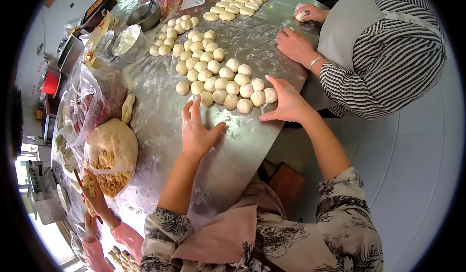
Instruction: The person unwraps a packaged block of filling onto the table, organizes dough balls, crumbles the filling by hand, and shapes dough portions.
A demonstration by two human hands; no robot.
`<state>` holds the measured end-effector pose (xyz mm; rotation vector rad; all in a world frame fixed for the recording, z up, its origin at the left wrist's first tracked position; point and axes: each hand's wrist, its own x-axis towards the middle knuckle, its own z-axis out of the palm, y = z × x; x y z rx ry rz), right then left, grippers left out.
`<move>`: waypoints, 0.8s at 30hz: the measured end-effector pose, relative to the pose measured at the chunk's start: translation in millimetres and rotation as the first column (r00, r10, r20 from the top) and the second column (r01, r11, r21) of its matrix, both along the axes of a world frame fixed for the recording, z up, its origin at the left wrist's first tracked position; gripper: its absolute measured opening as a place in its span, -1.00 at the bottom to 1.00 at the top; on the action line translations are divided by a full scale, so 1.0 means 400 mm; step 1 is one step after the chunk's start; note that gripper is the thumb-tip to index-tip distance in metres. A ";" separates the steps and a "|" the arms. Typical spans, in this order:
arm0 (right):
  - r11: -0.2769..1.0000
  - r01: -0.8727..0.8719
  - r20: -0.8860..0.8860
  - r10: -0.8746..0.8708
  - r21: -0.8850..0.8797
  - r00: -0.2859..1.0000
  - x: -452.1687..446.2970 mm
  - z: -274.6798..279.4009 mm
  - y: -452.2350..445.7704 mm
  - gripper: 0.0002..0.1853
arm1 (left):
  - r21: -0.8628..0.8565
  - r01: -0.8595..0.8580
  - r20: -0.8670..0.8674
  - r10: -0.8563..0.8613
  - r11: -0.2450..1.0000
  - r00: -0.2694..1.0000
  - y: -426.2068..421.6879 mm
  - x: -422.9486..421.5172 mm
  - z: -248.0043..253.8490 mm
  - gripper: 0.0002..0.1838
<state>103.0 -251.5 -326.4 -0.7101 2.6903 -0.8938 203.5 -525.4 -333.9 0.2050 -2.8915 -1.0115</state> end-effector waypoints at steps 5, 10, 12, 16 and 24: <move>0.996 -0.046 -0.117 0.054 0.071 0.992 -0.016 -0.022 -0.062 0.20 | -0.134 0.006 0.043 0.000 0.991 0.999 0.009 -0.063 0.019 0.12; 0.983 -0.010 -0.169 0.041 0.183 0.985 -0.026 -0.021 -0.108 0.17 | -0.129 0.151 0.188 -0.125 0.980 0.974 -0.009 -0.137 0.050 0.13; 0.987 -0.007 -0.174 0.036 0.163 0.984 -0.033 -0.027 -0.116 0.17 | -0.205 0.142 0.101 -0.124 0.968 0.987 -0.005 -0.160 0.028 0.09; 0.988 -0.019 -0.123 0.039 0.152 0.992 -0.032 -0.017 -0.139 0.17 | -0.248 0.132 0.055 -0.122 0.960 0.991 0.007 -0.186 -0.001 0.11; 0.991 0.100 -0.082 -0.093 0.088 0.992 0.093 -0.043 -0.211 0.10 | -0.107 0.219 0.289 -0.180 0.970 0.940 -0.040 -0.168 0.059 -0.03</move>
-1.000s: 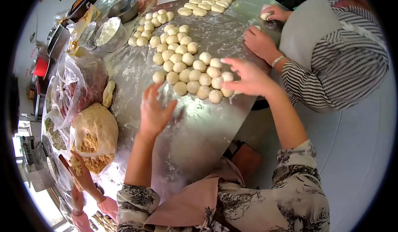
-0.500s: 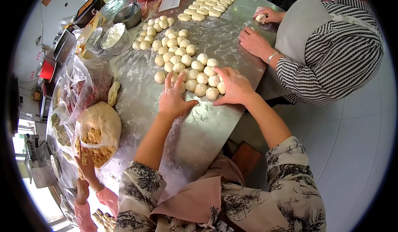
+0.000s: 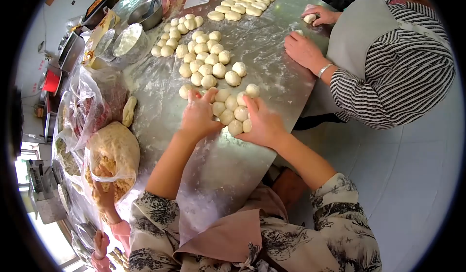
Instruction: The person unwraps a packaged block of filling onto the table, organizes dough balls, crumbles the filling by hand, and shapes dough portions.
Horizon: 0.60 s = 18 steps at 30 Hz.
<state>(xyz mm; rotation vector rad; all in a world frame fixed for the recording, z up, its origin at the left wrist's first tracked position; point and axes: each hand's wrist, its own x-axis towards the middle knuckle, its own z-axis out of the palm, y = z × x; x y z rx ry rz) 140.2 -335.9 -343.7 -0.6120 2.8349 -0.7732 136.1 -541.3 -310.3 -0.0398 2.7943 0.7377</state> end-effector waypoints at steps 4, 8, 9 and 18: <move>0.995 0.097 0.017 -0.097 -0.013 0.995 0.010 0.025 -0.024 0.12 | -0.167 0.025 0.034 -0.019 0.986 0.999 -0.021 -0.019 0.004 0.03; 0.986 0.167 -0.027 -0.166 0.025 0.986 0.014 0.033 -0.026 0.13 | -0.153 0.087 0.043 -0.081 0.984 0.996 -0.035 -0.040 0.007 0.07; 0.982 0.188 -0.017 -0.188 0.023 0.982 0.011 0.030 -0.026 0.14 | -0.110 0.072 0.029 -0.069 0.991 0.997 -0.037 -0.039 -0.002 0.07; 0.968 -0.117 0.175 0.079 0.220 0.981 -0.060 0.084 -0.015 0.19 | -0.054 0.075 0.045 -0.073 0.996 0.996 -0.059 -0.027 -0.024 0.09</move>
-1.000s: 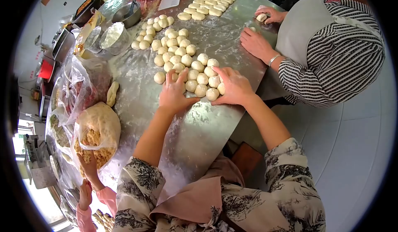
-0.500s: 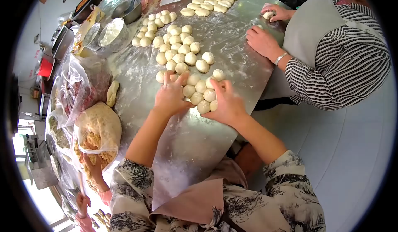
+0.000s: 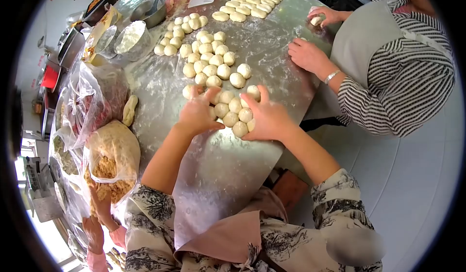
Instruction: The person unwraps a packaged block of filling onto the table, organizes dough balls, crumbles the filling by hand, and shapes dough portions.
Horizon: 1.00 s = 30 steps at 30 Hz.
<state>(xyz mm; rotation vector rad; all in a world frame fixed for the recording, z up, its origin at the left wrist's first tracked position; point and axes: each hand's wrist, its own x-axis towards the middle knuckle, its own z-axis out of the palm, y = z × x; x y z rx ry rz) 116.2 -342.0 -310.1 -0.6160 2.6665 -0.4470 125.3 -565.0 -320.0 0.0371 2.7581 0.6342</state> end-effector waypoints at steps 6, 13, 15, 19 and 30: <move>1.000 0.000 -0.110 0.001 0.006 0.994 0.002 -0.020 -0.006 0.21 | -0.109 0.103 0.013 -0.102 0.989 0.995 0.001 -0.037 0.005 0.09; 0.996 -0.070 -0.031 0.068 -0.052 0.997 -0.020 -0.010 -0.002 0.05 | 0.138 0.015 0.034 -0.020 0.990 0.999 0.005 0.000 -0.010 0.02; 0.994 -0.092 -0.013 0.092 -0.056 0.996 0.009 -0.011 0.016 0.00 | 0.172 -0.001 0.124 -0.021 0.985 0.992 0.013 0.038 -0.001 0.06; 0.994 -0.107 -0.074 0.105 -0.026 0.992 0.042 -0.008 0.034 -0.01 | -0.067 0.061 0.126 -0.052 0.996 0.991 0.047 0.104 0.031 0.17; 0.964 -0.052 0.172 0.100 -0.263 0.980 0.014 -0.018 0.046 0.08 | 0.239 -0.029 0.205 -0.022 0.971 0.978 0.037 0.049 0.017 0.15</move>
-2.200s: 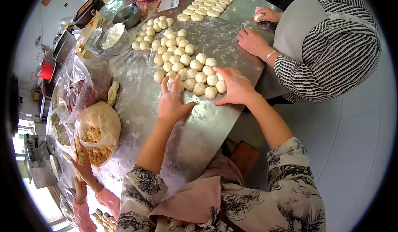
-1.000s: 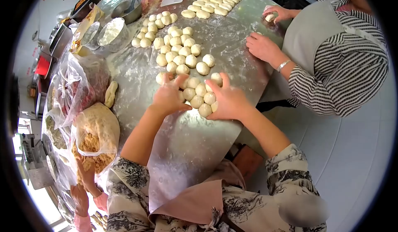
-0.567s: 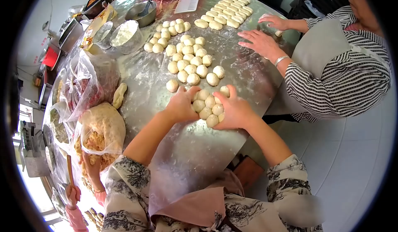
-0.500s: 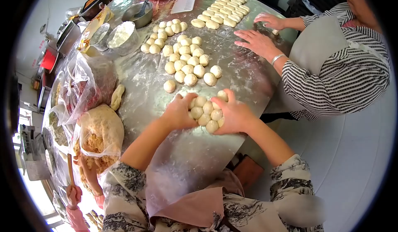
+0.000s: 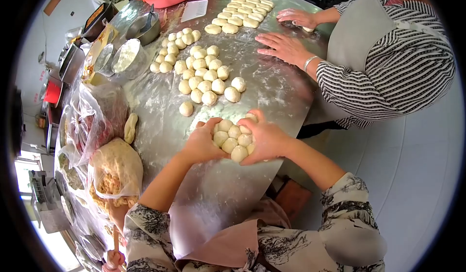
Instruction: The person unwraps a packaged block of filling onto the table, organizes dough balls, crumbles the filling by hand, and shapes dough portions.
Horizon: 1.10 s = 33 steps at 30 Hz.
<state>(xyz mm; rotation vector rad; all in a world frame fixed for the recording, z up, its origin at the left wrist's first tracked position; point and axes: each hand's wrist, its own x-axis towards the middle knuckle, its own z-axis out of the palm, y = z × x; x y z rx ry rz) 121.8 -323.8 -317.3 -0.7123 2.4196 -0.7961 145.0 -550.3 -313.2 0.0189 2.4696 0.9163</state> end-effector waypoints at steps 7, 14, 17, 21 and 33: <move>0.996 0.023 -0.160 -0.008 0.089 0.987 0.000 -0.007 0.047 0.08 | -0.134 0.108 -0.030 -0.113 0.985 0.993 0.084 -0.026 0.010 0.16; 1.000 0.029 -0.135 -0.030 -0.010 0.990 -0.010 -0.012 0.046 -0.02 | -0.124 0.091 -0.076 -0.101 0.988 0.992 0.093 -0.039 0.011 0.08; 0.995 0.059 0.024 -0.057 -0.079 0.998 -0.021 0.009 0.072 -0.02 | -0.036 0.118 -0.049 -0.120 0.992 0.992 0.094 -0.050 0.016 0.05; 0.957 0.145 0.095 -0.125 -0.250 0.988 -0.031 -0.028 0.145 0.00 | 0.052 0.212 -0.040 -0.211 0.976 0.977 0.129 -0.110 0.041 0.02; 0.828 0.547 -0.081 -0.558 -0.120 0.826 -0.226 -0.050 0.067 0.11 | -0.337 0.278 -0.148 -0.342 0.900 0.928 0.233 -0.465 0.021 -0.14</move>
